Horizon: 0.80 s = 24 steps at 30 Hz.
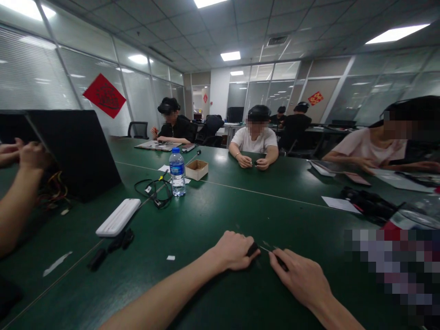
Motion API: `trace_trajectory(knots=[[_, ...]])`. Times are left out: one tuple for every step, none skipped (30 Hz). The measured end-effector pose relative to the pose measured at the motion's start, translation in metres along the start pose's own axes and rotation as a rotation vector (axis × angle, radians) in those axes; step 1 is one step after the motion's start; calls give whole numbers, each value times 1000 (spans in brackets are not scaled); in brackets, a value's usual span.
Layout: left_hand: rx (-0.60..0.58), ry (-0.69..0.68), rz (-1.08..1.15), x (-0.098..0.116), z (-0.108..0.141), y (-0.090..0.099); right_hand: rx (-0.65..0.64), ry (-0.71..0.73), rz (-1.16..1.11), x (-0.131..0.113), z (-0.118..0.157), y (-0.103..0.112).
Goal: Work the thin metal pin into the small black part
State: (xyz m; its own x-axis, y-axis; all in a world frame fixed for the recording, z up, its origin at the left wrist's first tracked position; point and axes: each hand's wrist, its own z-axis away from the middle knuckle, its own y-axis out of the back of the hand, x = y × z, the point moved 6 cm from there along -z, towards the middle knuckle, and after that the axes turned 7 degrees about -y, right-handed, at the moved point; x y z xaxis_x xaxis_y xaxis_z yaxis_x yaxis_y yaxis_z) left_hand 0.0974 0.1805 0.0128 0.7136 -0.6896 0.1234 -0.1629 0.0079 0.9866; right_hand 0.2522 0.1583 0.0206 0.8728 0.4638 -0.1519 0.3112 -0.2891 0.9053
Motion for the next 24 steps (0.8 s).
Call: trace_trajectory(knots=[[3, -3, -2, 1, 0, 1, -6, -6, -2, -1, 0, 1], [6, -5, -6, 1, 1, 1, -10, -11, -5, -2, 0, 1], [9, -5, -12, 2, 1, 1, -14, -15, -9, -3, 0, 2], [10, -5, -18, 2, 1, 1, -17, -18, -13, -4, 0, 3], [12, -4, -23, 2, 1, 1, -16, -21, -15, -5, 0, 3], [12, -1, -29, 2, 1, 0, -15, -25, -13, -5, 0, 3], [14, 2, -35, 2, 1, 0, -13, -28, -12, -5, 0, 3], [14, 5, -38, 2, 1, -1, -12, -30, -11, -4, 1, 2], [15, 6, -40, 1, 1, -2, -11, -31, -11, -4, 1, 2], [15, 10, -41, 1, 1, -3, -11, -30, -14, -4, 1, 2], [16, 14, -42, 1, 1, -3, -11, -23, -21, -4, 1, 2], [14, 18, -41, 1, 1, -3, -12, -9, -30, -5, 2, 3], [10, 22, -39, 1, 1, -3, -11, 7, -37, -6, 2, 3], [4, 25, -37, 1, 1, -3, -10, 25, -41, -8, 2, 4], [-3, 26, -33, 2, 2, -3, -7, 39, -43, -10, 2, 5], [-8, 27, -30, 2, 2, -3, -6, 43, -42, -11, 2, 6], [-8, 27, -28, 2, 2, -3, -3, 36, -40, -11, 2, 7], [-5, 26, -27, 2, 2, -3, -2, 22, -38, -10, 2, 7], [0, 24, -27, 2, 2, -3, 0, 6, -36, -10, 2, 7], [6, 20, -28, 3, 2, -3, 1, -4, -34, -9, 2, 7], [11, 16, -30, 3, 2, -3, 4, -9, -31, -9, 2, 7], [13, 15, -32, 3, 2, -3, 8, -6, -26, -10, 2, 7], [13, 15, -34, 4, 2, -3, 15, -2, -17, -10, 2, 7], [13, 18, -35, 4, 3, -3, 24, 1, -5, -11, 2, 8]])
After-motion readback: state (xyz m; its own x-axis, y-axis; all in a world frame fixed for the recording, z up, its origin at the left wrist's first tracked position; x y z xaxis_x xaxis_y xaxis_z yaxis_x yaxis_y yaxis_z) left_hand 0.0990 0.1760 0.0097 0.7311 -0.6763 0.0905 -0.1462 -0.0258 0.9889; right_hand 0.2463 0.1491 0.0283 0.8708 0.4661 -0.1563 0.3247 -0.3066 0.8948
